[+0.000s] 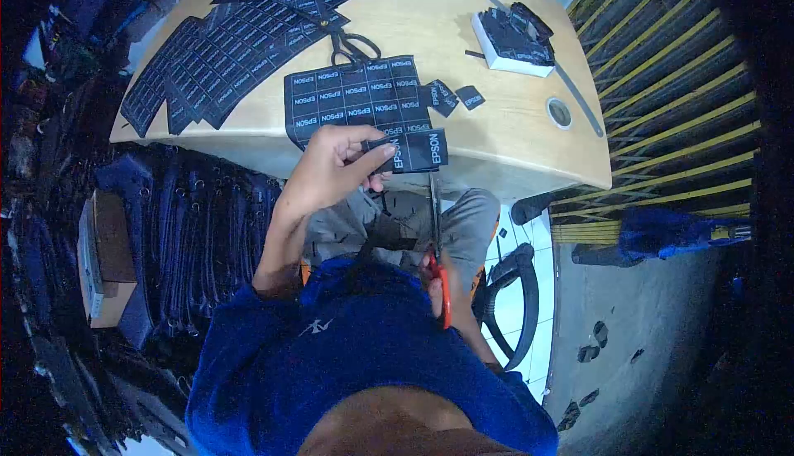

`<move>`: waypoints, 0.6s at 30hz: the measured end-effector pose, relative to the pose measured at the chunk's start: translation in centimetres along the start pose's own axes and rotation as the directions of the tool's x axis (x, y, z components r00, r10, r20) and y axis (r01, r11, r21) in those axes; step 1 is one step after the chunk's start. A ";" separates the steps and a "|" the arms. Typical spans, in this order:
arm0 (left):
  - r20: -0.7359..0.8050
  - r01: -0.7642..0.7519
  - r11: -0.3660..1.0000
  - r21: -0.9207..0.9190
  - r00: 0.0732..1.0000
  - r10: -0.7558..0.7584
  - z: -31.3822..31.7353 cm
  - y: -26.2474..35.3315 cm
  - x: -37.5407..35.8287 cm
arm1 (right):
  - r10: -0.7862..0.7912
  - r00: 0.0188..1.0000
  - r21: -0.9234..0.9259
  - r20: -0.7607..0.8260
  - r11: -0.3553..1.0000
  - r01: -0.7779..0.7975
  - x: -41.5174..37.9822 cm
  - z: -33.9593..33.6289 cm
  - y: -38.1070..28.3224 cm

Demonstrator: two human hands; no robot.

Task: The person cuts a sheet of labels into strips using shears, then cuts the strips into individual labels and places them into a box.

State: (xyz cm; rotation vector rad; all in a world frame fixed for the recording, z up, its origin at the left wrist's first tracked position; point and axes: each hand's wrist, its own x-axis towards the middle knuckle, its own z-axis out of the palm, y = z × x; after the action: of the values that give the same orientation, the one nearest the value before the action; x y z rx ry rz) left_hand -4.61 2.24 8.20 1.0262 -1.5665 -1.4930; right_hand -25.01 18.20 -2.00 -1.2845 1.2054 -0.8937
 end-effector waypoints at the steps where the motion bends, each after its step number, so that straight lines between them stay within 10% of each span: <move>1: -0.002 0.003 1.000 -0.002 1.000 -0.003 0.2 -0.1 0.0 | 0.003 1.000 -0.001 0.002 1.000 -0.003 0.0 0.3 0.1; 5: 0.045 -0.024 0.999 0.035 0.999 0.022 0.8 -0.3 -0.2 | 0.185 0.982 0.076 0.020 0.979 -0.186 0.4 1.0 2.8; 10: 0.054 0.016 0.997 0.072 0.998 -0.020 1.1 -0.2 -0.5 | -0.191 0.982 -0.048 0.002 0.980 0.191 2.8 0.7 -1.0; 18: 0.047 0.011 0.999 0.051 0.999 -0.013 1.3 -0.3 -0.6 | -0.172 0.985 0.031 0.009 0.985 0.172 4.1 0.8 -1.7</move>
State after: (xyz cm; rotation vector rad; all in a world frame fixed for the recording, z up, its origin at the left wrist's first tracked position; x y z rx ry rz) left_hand -5.54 3.29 7.84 1.0377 -1.6415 -1.5025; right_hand -23.17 14.19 -0.99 -1.3831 1.0798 -1.0235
